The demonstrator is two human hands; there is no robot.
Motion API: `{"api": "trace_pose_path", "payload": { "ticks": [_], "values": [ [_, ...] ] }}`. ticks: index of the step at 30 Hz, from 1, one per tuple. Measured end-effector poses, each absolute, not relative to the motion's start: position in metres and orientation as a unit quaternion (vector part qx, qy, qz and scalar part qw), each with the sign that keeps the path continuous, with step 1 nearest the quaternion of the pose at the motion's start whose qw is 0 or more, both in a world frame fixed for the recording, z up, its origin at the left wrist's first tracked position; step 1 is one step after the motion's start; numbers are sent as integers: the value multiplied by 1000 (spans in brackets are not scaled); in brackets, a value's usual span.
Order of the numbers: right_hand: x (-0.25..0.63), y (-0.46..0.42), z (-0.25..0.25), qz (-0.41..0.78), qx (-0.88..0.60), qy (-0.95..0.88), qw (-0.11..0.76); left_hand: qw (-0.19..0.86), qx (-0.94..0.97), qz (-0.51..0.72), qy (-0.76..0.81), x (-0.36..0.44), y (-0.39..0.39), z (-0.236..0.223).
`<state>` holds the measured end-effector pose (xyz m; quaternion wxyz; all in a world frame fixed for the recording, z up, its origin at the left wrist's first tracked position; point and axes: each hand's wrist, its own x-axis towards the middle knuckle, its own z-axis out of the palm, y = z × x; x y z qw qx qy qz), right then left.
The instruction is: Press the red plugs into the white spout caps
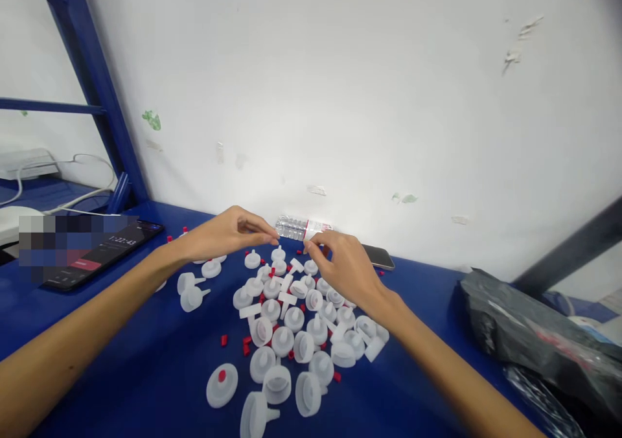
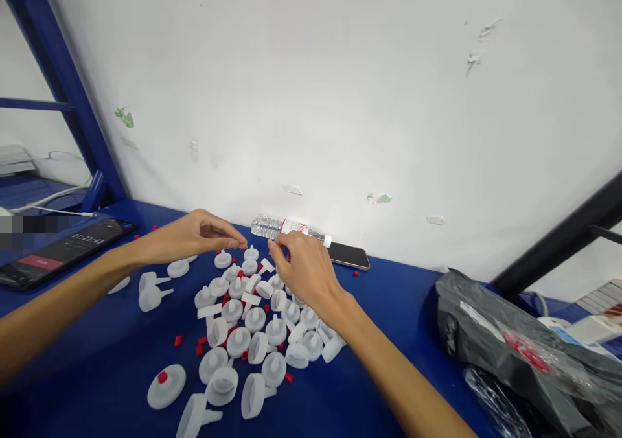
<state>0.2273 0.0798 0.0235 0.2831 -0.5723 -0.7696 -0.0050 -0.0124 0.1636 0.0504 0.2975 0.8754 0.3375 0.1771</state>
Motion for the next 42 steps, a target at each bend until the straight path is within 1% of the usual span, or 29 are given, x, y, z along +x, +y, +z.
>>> {"api": "trace_pose_path", "payload": {
  "ticks": [2, 4, 6, 7, 9, 12, 16, 27, 32, 37, 42],
  "values": [
    [228, 79, 26, -9, -570, -769, 290, 253, 871, 185, 379, -22, 169, 56],
    [229, 78, 28, -11, -567, -769, 295, 174, 856, 200, 445, -37, 176, 55],
    [230, 78, 29, -11, -565, -769, 298, 91, 836, 199, 503, -54, 182, 46],
    [230, 77, 29, -11, -564, -769, 300, 67, 829, 185, 524, -62, 184, 39],
    [231, 78, 29, -9, -562, -770, 303, 53, 819, 138, 554, -77, 185, 22],
    [231, 79, 27, -2, -558, -771, 307, 38, 826, 87, 556, -87, 182, 2],
    [232, 80, 25, 4, -557, -771, 310, 12, 854, 72, 514, -77, 177, -6],
    [230, 81, 18, 3, -549, -782, 296, -25, 899, 50, 435, -25, 154, -9],
    [227, 81, 17, 2, -544, -789, 286, -22, 906, 67, 418, -7, 156, -7],
    [222, 77, 13, 13, -533, -799, 277, 10, 901, 134, 412, -4, 157, -14],
    [204, 88, 7, 31, -498, -826, 261, 95, 896, 205, 383, -9, 161, -17]
  ]
}}
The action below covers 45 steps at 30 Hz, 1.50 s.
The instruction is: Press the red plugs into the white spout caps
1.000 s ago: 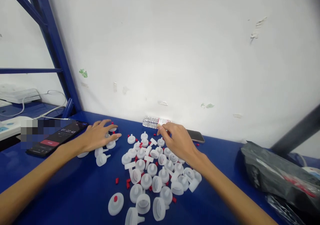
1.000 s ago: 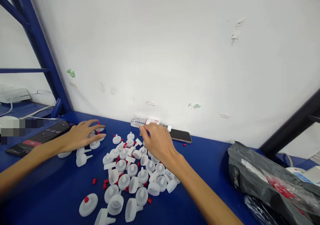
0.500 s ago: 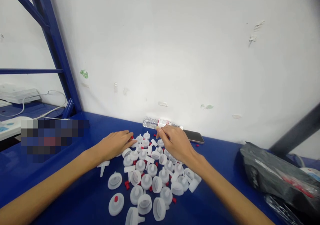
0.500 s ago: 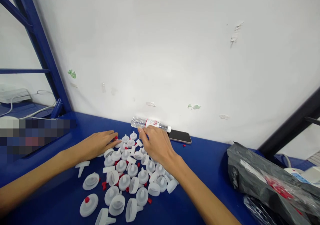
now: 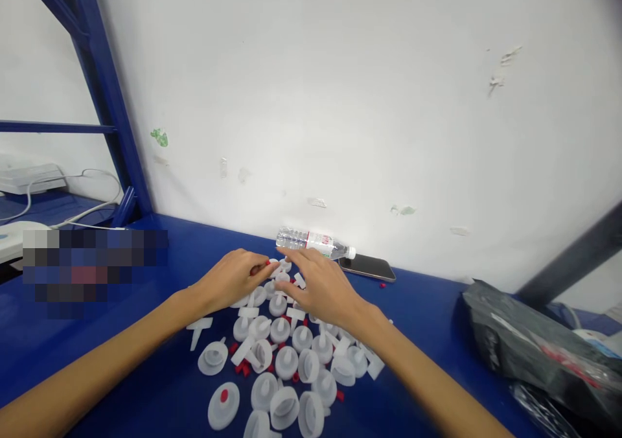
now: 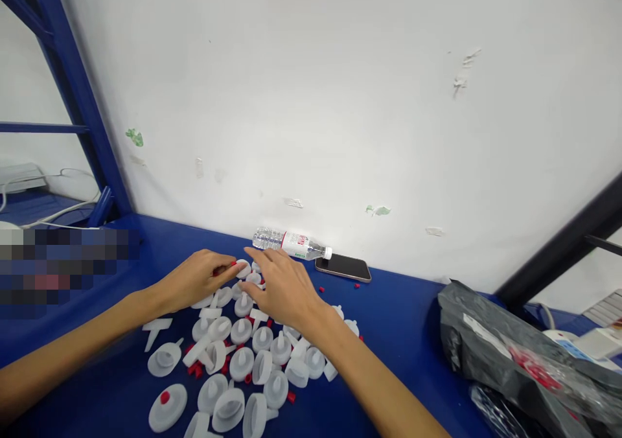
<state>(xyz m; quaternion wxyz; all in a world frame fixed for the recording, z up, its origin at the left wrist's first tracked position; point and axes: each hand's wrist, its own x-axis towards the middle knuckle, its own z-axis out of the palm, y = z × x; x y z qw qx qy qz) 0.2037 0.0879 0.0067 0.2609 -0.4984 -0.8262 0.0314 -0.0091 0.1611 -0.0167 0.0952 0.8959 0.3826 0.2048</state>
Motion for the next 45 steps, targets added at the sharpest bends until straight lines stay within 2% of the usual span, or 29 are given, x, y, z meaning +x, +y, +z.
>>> {"api": "trace_pose_path", "payload": {
  "ticks": [8, 19, 27, 34, 41, 45],
  "values": [
    [185, 110, 15, 48, -504, -821, 264, 221, 853, 301, 366, -11, 165, -18],
    [240, 109, 19, 19, -543, -826, 154, 260, 836, 314, 368, -11, 165, -21],
    [238, 107, 17, 18, -540, -832, 123, 294, 827, 313, 362, -10, 165, -22],
    [242, 109, 14, 7, -543, -832, 118, 325, 810, 314, 375, -9, 159, -14],
    [245, 112, 11, -5, -552, -823, 133, 423, 771, 315, 357, -14, 156, 1],
    [247, 113, 10, 2, -554, -821, 135, 434, 758, 323, 365, -24, 161, 11]
  ]
}}
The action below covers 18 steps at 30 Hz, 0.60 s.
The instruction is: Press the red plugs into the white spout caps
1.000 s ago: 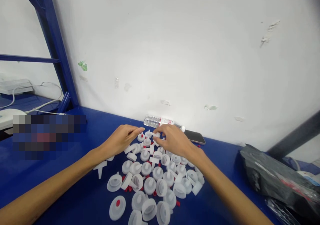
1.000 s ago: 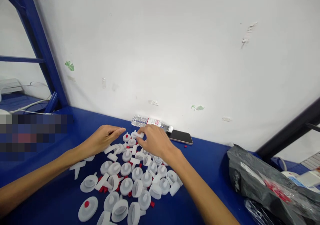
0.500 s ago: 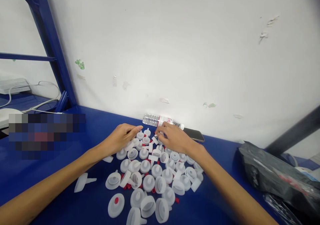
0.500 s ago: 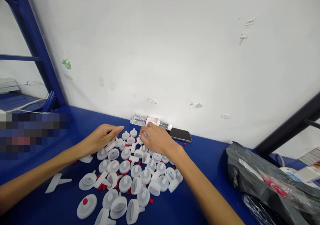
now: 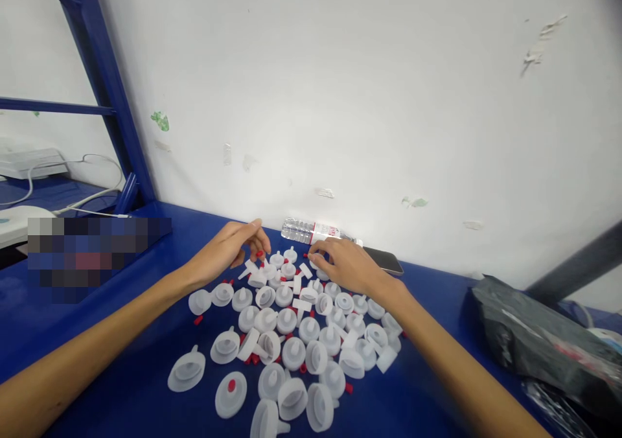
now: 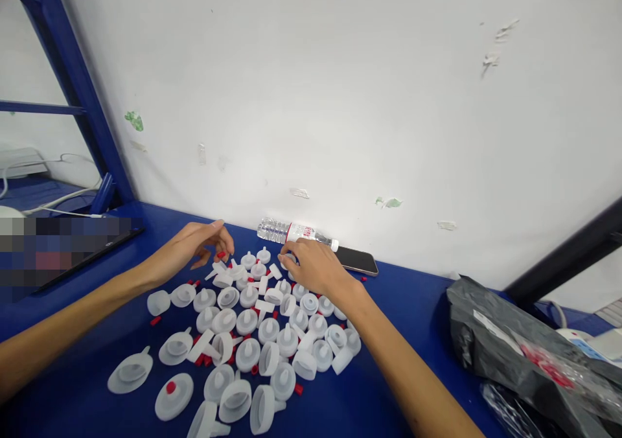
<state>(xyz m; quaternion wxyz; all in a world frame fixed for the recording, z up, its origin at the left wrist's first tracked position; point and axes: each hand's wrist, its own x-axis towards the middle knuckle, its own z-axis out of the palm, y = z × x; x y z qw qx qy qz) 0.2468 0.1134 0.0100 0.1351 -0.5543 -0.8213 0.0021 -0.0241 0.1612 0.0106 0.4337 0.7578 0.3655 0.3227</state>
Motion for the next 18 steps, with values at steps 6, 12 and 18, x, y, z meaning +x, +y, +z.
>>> {"api": "trace_pose_path", "payload": {
  "ticks": [6, 12, 18],
  "values": [
    [250, 115, 10, 2, -556, -819, 146, 354, 797, 274, 406, -44, 173, 21],
    [247, 114, 11, 1, -546, -821, 166, 281, 840, 137, 444, -67, 180, 25],
    [234, 108, 13, 2, -512, -834, 207, 314, 844, 47, 432, -78, 175, 30]
  ]
}}
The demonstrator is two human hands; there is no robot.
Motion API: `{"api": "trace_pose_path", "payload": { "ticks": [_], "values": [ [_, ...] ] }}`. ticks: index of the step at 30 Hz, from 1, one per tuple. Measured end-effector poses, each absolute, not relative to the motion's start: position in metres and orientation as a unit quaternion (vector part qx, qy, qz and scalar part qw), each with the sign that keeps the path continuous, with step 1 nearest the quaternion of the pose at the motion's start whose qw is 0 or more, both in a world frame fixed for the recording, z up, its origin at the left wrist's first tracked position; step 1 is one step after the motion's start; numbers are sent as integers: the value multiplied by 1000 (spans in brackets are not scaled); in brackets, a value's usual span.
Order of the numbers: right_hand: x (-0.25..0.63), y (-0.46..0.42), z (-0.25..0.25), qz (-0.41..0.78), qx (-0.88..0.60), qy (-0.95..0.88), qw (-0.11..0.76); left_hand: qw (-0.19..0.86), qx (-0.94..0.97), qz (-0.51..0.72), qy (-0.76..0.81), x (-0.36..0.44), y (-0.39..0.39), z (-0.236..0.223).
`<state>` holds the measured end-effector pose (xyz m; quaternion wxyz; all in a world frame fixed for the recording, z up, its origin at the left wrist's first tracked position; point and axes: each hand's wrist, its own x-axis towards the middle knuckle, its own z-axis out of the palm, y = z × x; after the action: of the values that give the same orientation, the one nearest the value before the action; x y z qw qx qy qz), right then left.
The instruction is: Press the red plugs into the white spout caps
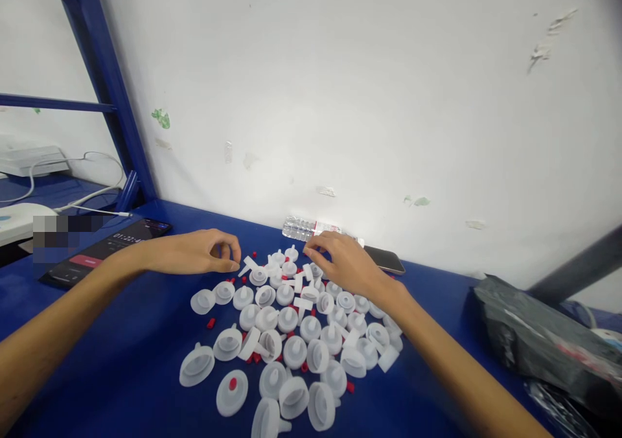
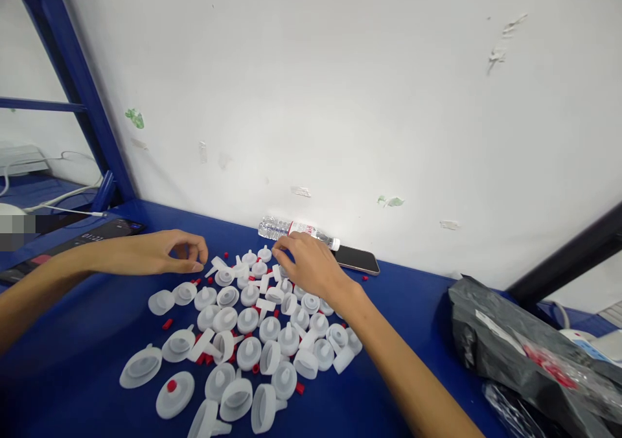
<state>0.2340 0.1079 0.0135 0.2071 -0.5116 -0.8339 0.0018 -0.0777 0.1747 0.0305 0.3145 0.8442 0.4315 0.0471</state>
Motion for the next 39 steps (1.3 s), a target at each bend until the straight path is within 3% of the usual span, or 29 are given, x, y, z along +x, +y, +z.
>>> {"api": "trace_pose_path", "payload": {
  "ticks": [14, 24, 31, 39],
  "values": [
    [164, 103, -24, 28, -476, -836, 270, 289, 876, 80, 378, -52, 171, 15],
    [179, 101, 1, 158, -477, -803, 320, 272, 885, 108, 361, -52, 164, 19],
    [199, 104, 14, 276, -440, -800, 300, 306, 885, 96, 338, -48, 159, 20],
    [224, 106, 24, 243, -450, -824, 244, 294, 886, 74, 351, -47, 154, 30]
  ]
}}
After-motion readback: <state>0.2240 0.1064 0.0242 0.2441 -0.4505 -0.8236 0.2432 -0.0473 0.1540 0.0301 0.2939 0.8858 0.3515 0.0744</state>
